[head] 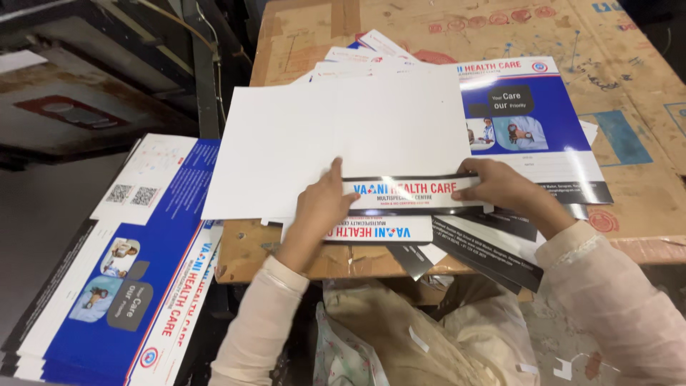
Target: The person assembles printed booklets by folding a large white sheet in half and inserting it into a pre-printed cover. They smooth the folded edges and place the completed booklet onto a stack on the table.
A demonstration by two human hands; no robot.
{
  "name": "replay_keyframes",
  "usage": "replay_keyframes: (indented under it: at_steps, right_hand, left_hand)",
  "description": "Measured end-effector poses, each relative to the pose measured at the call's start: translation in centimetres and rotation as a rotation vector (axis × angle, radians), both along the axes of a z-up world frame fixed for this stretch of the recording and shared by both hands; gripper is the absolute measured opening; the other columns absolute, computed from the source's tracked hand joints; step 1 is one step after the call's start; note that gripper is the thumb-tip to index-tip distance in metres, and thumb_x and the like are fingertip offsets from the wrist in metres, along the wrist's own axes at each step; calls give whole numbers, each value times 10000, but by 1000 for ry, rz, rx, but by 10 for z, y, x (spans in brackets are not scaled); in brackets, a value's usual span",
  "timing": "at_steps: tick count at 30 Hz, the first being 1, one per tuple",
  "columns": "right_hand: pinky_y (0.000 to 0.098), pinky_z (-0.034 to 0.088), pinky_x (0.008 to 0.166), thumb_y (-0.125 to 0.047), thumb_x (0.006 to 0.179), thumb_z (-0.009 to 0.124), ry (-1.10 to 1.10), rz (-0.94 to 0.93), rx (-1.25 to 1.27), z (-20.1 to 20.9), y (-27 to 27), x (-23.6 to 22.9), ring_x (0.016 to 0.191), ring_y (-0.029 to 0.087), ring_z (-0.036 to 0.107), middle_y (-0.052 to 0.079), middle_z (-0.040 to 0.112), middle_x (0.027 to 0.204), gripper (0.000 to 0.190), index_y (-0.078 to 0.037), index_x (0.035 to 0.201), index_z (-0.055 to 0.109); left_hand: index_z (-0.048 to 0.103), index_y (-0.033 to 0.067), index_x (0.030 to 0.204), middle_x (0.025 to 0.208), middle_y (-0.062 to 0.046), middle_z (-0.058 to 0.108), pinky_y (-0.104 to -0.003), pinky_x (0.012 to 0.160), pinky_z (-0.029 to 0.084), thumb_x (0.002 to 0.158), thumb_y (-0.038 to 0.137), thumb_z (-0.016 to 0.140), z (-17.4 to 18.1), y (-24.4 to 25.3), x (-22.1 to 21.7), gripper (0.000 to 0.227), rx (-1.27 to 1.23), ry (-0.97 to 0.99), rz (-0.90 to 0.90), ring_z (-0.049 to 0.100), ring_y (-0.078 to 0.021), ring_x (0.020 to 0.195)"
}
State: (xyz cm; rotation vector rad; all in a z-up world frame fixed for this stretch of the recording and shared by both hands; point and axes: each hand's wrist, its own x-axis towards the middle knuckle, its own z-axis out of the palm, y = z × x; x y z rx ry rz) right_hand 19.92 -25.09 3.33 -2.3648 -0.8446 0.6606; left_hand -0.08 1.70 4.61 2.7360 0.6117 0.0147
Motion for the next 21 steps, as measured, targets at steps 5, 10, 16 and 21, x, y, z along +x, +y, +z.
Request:
replay_keyframes:
  at_steps: [5, 10, 16, 21]
  right_hand:
    - [410, 578, 815, -303, 763, 832, -60, 12, -121, 0, 3, 0, 930, 335, 759, 218, 768, 1019, 557, -66, 1237, 659]
    - [444, 545, 862, -302, 761, 839, -485, 17, -107, 20, 9, -29, 1057, 337, 680, 172, 714, 1068, 472, -82, 1149, 685]
    - [570, 351, 1119, -249, 863, 770, -618, 151, 699, 4, 110, -113, 1262, 377, 531, 157, 577, 1304, 446, -69, 1245, 627]
    - [598, 285, 1121, -415, 985, 572, -469, 133, 700, -2, 126, -103, 1356, 410, 447, 205, 476, 1468, 544, -69, 1402, 526]
  left_hand:
    - [457, 80, 1428, 1623, -219, 271, -663, 1170, 180, 924, 380, 636, -3, -58, 44, 613, 296, -217, -343, 200, -363, 1530]
    - [475, 81, 1465, 1600, -219, 321, -652, 1173, 225, 1050, 306, 527, -34, -79, 63, 475, 166, -310, -393, 262, -400, 1512]
    - [455, 61, 1525, 1613, -231, 344, -602, 1222, 256, 1019, 276, 559, -67, -70, 60, 560, 209, -545, -427, 266, -407, 1542]
    - [424, -25, 1517, 1624, -289, 316, -589, 1224, 249, 988, 323, 636, -68, -57, 62, 668, 40, -593, -390, 257, -429, 1529]
